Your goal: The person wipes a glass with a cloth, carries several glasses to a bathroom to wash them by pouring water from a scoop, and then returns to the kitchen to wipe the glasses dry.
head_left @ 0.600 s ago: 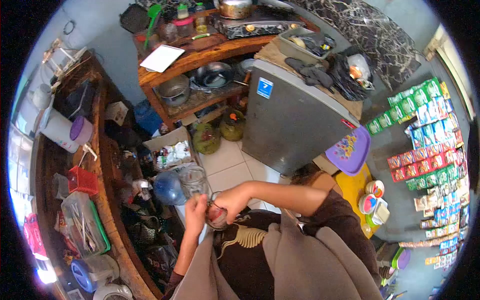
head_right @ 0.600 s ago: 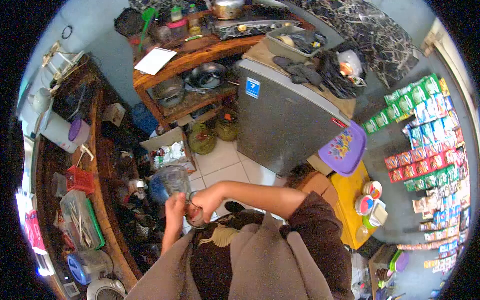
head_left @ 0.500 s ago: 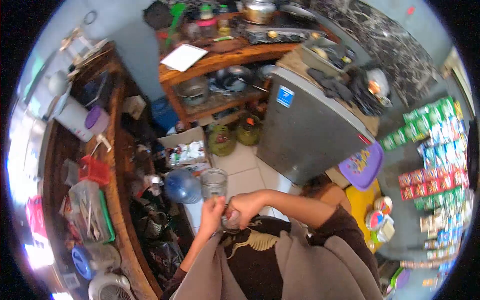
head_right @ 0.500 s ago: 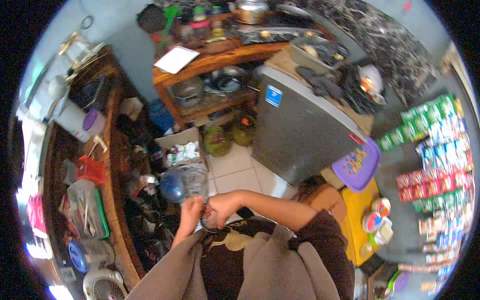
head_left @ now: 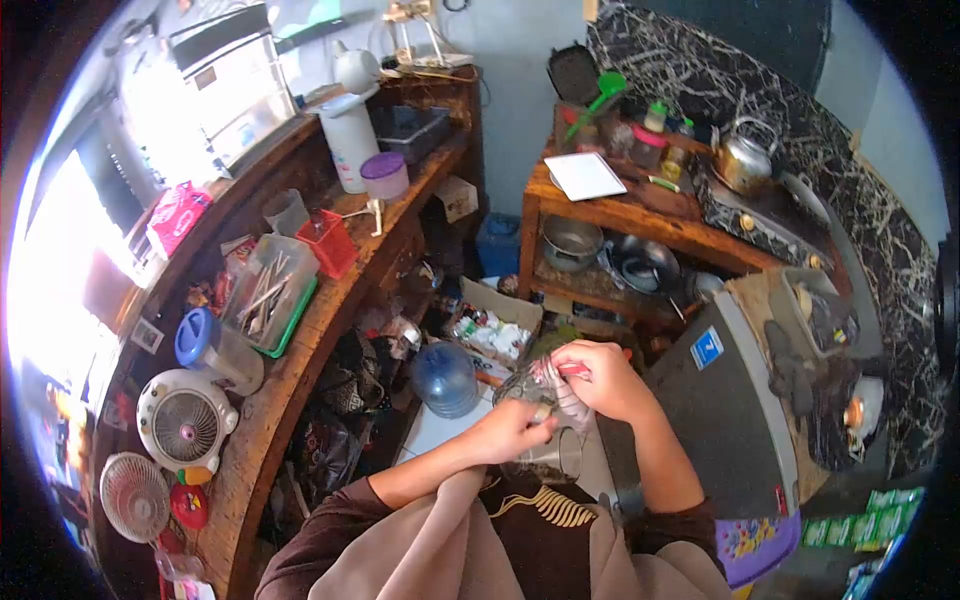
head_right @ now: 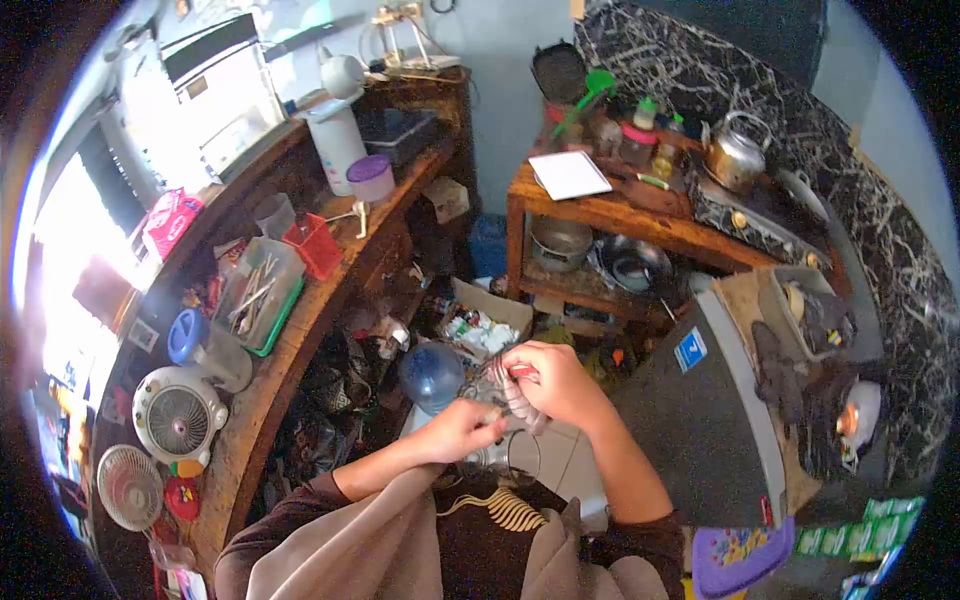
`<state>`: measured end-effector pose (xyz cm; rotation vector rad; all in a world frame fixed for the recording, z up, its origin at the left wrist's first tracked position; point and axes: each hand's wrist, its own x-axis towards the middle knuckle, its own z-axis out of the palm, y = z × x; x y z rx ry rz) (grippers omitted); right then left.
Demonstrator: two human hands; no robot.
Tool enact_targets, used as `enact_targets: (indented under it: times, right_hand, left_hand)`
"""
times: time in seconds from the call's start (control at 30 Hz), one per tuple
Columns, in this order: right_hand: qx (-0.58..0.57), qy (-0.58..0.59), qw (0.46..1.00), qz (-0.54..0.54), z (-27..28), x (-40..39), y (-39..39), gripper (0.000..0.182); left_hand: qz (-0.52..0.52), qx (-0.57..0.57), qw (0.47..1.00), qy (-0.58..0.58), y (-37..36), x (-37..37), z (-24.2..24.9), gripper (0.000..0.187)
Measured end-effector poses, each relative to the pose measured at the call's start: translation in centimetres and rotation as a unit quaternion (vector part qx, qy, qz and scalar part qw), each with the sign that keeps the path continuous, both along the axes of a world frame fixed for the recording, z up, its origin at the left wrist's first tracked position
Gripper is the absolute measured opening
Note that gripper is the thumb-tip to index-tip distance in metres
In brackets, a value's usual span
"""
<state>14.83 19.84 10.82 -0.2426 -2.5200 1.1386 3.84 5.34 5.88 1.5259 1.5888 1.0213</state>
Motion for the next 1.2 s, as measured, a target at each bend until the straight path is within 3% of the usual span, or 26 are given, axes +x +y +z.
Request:
enact_targets:
  times: [0.03,0.07,0.1,0.13,0.2,0.23,0.3,0.37,0.4,0.43,0.5,0.53,0.57,0.6,0.63,0.67,0.7,0.77,0.83,0.9,0.93,0.97,1.03,1.1,1.17,1.2]
  right_hand:
    - [0.007,0.005,1.000,0.011,0.2,-1.1,0.9,0.015]
    - [0.089,-0.182,0.973,0.111,0.3,-2.2,2.0,0.020]
    - [0.171,-0.363,0.894,0.199,-0.1,-3.3,3.2,0.026]
    - [0.180,-0.363,0.890,0.207,-2.8,-4.4,4.4,0.026]
    - [-0.077,-0.309,0.843,0.433,-9.4,-6.3,6.1,0.043]
    - [0.010,-0.084,0.834,0.545,-9.5,-6.8,5.9,0.055]
    - [-0.020,-0.344,0.810,0.476,-10.2,-7.9,5.4,0.051]
    - [-0.073,-0.390,0.797,0.456,-9.1,-9.0,5.1,0.050]
    - [-0.128,-0.427,0.784,0.433,-8.0,-9.3,4.8,0.049]
    - [-0.238,-0.566,0.747,0.254,-3.5,-9.3,4.0,0.043]
    - [-0.228,-0.355,0.773,0.473,-16.9,-13.7,8.0,0.034]
    - [-0.233,-0.346,0.781,0.464,-13.4,-13.9,8.5,0.034]
    - [-0.282,-0.261,0.846,0.370,-9.7,-13.6,9.1,0.031]
    - [-0.326,-0.171,0.890,0.269,-6.0,-13.3,9.2,0.029]
    - [-0.470,-0.116,0.852,0.201,-4.5,-13.4,9.6,0.030]
    - [-0.448,0.017,0.883,0.142,-5.6,-15.1,9.5,0.032]
    - [-0.415,0.148,0.894,0.078,-7.4,-17.0,8.8,0.034]
    - [-0.319,0.179,0.926,0.097,-7.9,-19.8,6.4,0.036]
    - [-0.485,0.272,0.826,0.091,-10.0,-24.3,5.5,0.030]
    - [-0.734,0.000,0.679,0.032,-7.9,-27.4,7.4,0.032]
    - [-0.747,0.071,0.608,0.260,-11.9,-28.9,8.9,0.040]
    - [-0.748,0.074,0.608,0.256,-15.7,-30.3,8.5,0.040]
    - [-0.789,-0.063,0.582,0.185,-21.3,-33.0,6.6,0.042]
    - [-0.822,0.018,0.526,0.219,-14.9,-30.5,4.7,0.042]
    - [-0.832,0.020,0.467,0.299,-17.6,-32.4,4.3,0.040]
    - [-0.836,-0.017,0.529,0.144,-15.9,-32.2,4.2,0.039]
  left_hand:
    - [-0.002,-0.014,0.999,0.044,0.3,0.1,-0.2,0.032]
    - [0.010,-0.007,0.999,0.047,0.7,0.1,-0.3,0.032]
    - [-0.006,0.000,0.998,0.057,0.9,0.0,-0.4,0.032]
    - [-0.023,0.006,0.998,0.066,1.1,-0.2,-0.5,0.032]
    - [-0.019,-0.005,0.997,0.076,1.1,-0.2,-0.1,0.032]
    - [-0.029,-0.020,0.996,0.087,1.1,-0.3,0.0,0.033]
    - [-0.014,-0.043,0.996,0.080,0.7,-0.6,-1.7,0.033]
    - [0.014,0.026,0.996,0.079,0.6,-1.7,-4.7,0.033]
    - [0.011,0.007,1.000,0.025,0.6,-2.4,-4.1,0.032]
    - [0.006,-0.014,1.000,-0.026,0.7,-3.2,-3.3,0.031]
    - [0.014,-0.031,0.998,-0.057,1.0,-5.1,-3.6,0.031]
    - [0.049,-0.049,0.993,-0.092,1.1,-6.3,-3.9,0.031]
    - [0.040,-0.053,0.994,-0.089,1.2,-7.4,-4.4,0.031]
    - [0.094,-0.040,0.982,-0.157,1.2,-8.7,-5.0,0.031]
    - [0.149,-0.024,0.963,-0.224,1.6,-10.1,-4.9,0.031]
    - [0.195,-0.026,0.931,-0.306,2.1,-11.1,-4.5,0.032]
    - [0.191,-0.027,0.932,-0.307,2.8,-12.4,-3.7,0.032]
    - [0.220,0.006,0.898,-0.382,4.2,-15.3,-2.4,0.034]
    - [0.190,0.018,0.895,-0.403,5.1,-18.0,-2.1,0.035]
    - [0.154,0.076,0.874,-0.455,5.7,-20.4,-2.5,0.036]
    - [0.138,0.095,0.873,-0.458,6.0,-21.7,-3.0,0.038]
    - [0.135,0.091,0.873,-0.460,6.1,-22.6,-2.3,0.038]
    - [0.211,0.087,0.891,-0.392,6.6,-24.7,-0.4,0.039]
    - [0.221,0.122,0.890,-0.378,7.2,-27.1,-0.9,0.036]
    - [0.295,0.121,0.905,-0.283,7.8,-28.9,-2.3,0.033]
    - [0.310,0.148,0.903,-0.257,8.2,-29.5,-2.3,0.032]
